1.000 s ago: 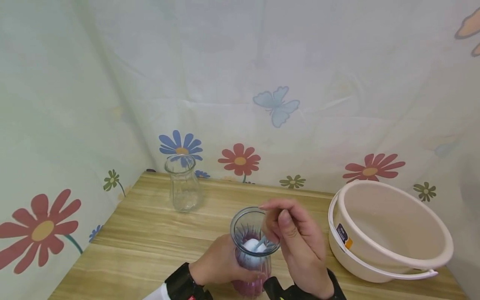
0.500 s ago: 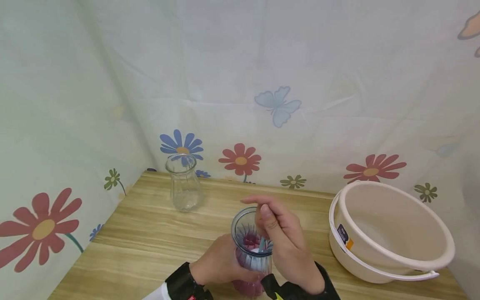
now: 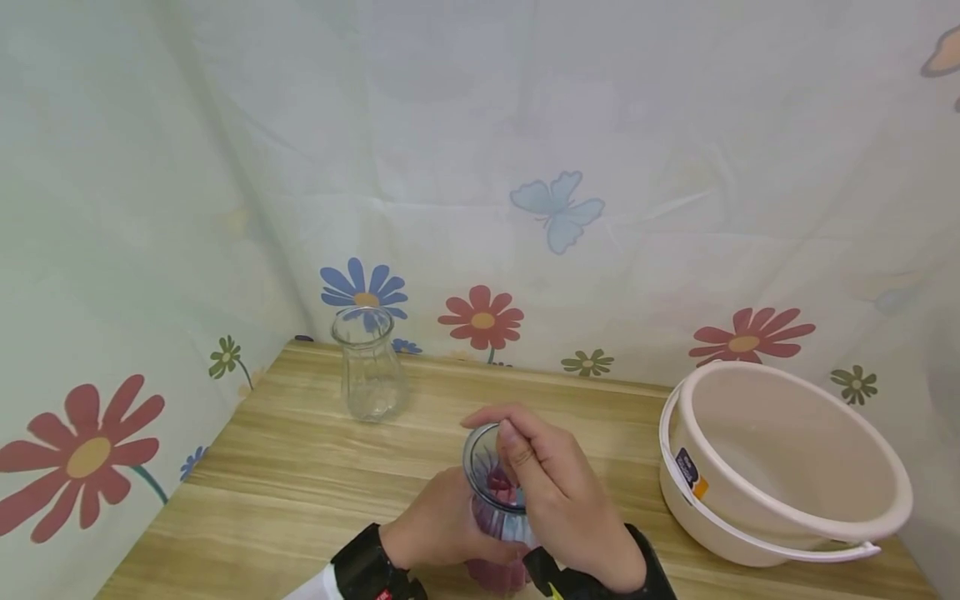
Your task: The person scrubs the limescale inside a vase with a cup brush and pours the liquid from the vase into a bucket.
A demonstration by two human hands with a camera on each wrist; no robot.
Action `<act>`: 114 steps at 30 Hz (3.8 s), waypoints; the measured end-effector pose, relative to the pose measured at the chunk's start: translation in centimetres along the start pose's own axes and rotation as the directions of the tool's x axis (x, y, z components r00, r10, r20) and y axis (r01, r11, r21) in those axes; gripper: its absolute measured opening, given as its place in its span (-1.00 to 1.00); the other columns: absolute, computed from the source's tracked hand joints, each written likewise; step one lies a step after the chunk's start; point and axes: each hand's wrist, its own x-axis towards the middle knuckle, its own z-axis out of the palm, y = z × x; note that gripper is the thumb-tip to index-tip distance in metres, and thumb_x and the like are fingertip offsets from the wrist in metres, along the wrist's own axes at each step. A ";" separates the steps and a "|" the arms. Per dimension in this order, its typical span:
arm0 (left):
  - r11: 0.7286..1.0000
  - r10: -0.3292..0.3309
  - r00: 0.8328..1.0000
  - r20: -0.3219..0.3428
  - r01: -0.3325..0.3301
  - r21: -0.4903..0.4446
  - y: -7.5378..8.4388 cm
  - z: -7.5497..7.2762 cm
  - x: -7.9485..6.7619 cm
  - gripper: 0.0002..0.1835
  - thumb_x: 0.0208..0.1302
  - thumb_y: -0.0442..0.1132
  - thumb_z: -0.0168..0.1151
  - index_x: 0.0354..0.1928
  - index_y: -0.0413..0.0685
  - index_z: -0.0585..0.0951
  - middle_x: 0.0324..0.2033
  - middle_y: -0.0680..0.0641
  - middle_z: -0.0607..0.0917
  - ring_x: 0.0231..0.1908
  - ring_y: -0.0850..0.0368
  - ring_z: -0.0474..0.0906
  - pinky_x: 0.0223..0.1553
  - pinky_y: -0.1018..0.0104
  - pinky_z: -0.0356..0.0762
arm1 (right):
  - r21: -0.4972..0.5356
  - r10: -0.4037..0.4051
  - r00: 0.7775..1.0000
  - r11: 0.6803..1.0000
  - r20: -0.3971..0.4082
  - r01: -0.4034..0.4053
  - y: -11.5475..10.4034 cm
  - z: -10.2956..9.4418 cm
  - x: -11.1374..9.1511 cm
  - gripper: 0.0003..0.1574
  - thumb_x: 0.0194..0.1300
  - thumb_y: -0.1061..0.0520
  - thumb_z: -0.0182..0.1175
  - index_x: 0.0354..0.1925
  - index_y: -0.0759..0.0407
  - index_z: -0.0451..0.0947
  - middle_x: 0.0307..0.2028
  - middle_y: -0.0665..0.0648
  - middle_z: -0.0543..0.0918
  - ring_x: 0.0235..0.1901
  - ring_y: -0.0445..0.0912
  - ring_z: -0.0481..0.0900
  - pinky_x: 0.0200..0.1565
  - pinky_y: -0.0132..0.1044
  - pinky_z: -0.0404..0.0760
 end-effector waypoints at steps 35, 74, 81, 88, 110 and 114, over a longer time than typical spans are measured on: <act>1.000 -0.022 1.000 -0.013 0.022 -0.013 0.3 0.1 0.0 -0.27 -0.05 0.29 0.61 0.15 0.43 0.46 -0.12 0.33 0.68 -0.18 0.45 0.60 -0.13 0.46 0.62 | 0.506 -0.290 0.935 0.786 -0.206 0.355 0.4 -0.2 0.2 -0.50 0.60 0.40 -0.69 -0.48 0.27 0.01 -0.54 0.06 0.05 -0.59 -0.15 0.05 -0.56 -0.31 0.04; 0.999 -0.051 0.999 -0.011 0.051 0.014 0.2 0.3 0.1 -0.23 -0.07 0.39 0.57 0.18 0.48 0.44 -0.09 0.34 0.67 -0.15 0.44 0.60 -0.10 0.44 0.62 | 0.573 -0.273 0.943 0.749 -0.192 0.333 0.4 -0.4 0.3 -0.49 0.61 0.37 -0.72 -0.48 0.24 0.00 -0.55 0.04 0.03 -0.61 -0.14 0.04 -0.55 -0.30 0.02; 0.998 -0.060 0.998 -0.003 0.061 0.012 0.3 0.1 0.2 -0.22 -0.06 0.37 0.58 0.19 0.45 0.44 -0.05 0.31 0.67 -0.10 0.43 0.59 -0.09 0.43 0.64 | 0.641 -0.327 0.892 0.620 -0.313 0.452 -0.7 -0.7 0.2 -0.48 0.61 0.25 -0.74 -0.52 0.22 -0.07 -0.57 0.04 0.02 -0.61 -0.15 0.01 -0.51 -0.34 0.01; 0.997 -0.044 0.999 -0.021 0.045 0.063 0.5 -0.1 0.1 -0.24 -0.08 0.35 0.59 0.15 0.38 0.48 -0.08 0.30 0.68 -0.12 0.44 0.58 -0.07 0.43 0.62 | 0.658 -0.340 0.860 0.554 -0.380 0.510 -1.0 -0.6 0.3 -0.47 0.63 0.21 -0.70 -0.54 0.21 -0.08 -0.58 0.03 0.03 -0.62 -0.16 0.02 -0.53 -0.37 0.02; 1.000 0.011 1.000 -0.001 -0.011 0.022 0.0 0.1 0.2 -0.20 -0.01 0.30 0.58 0.26 0.47 0.39 -0.05 0.34 0.68 -0.12 0.47 0.59 -0.02 0.46 0.61 | 0.476 -0.109 0.992 0.870 -0.066 0.128 0.3 0.4 0.2 -0.49 0.60 0.45 -0.58 -0.49 0.21 0.08 -0.56 0.07 0.11 -0.61 -0.07 0.09 -0.58 -0.19 0.08; 1.000 0.023 1.000 -0.002 -0.023 0.016 -0.1 0.1 0.2 -0.20 0.00 0.30 0.57 0.27 0.48 0.38 -0.05 0.34 0.68 -0.13 0.47 0.60 -0.02 0.46 0.61 | 0.464 -0.102 0.995 0.881 -0.012 0.096 0.4 0.3 0.2 -0.48 0.60 0.45 -0.58 -0.49 0.22 0.10 -0.56 0.07 0.11 -0.63 -0.08 0.09 -0.61 -0.21 0.08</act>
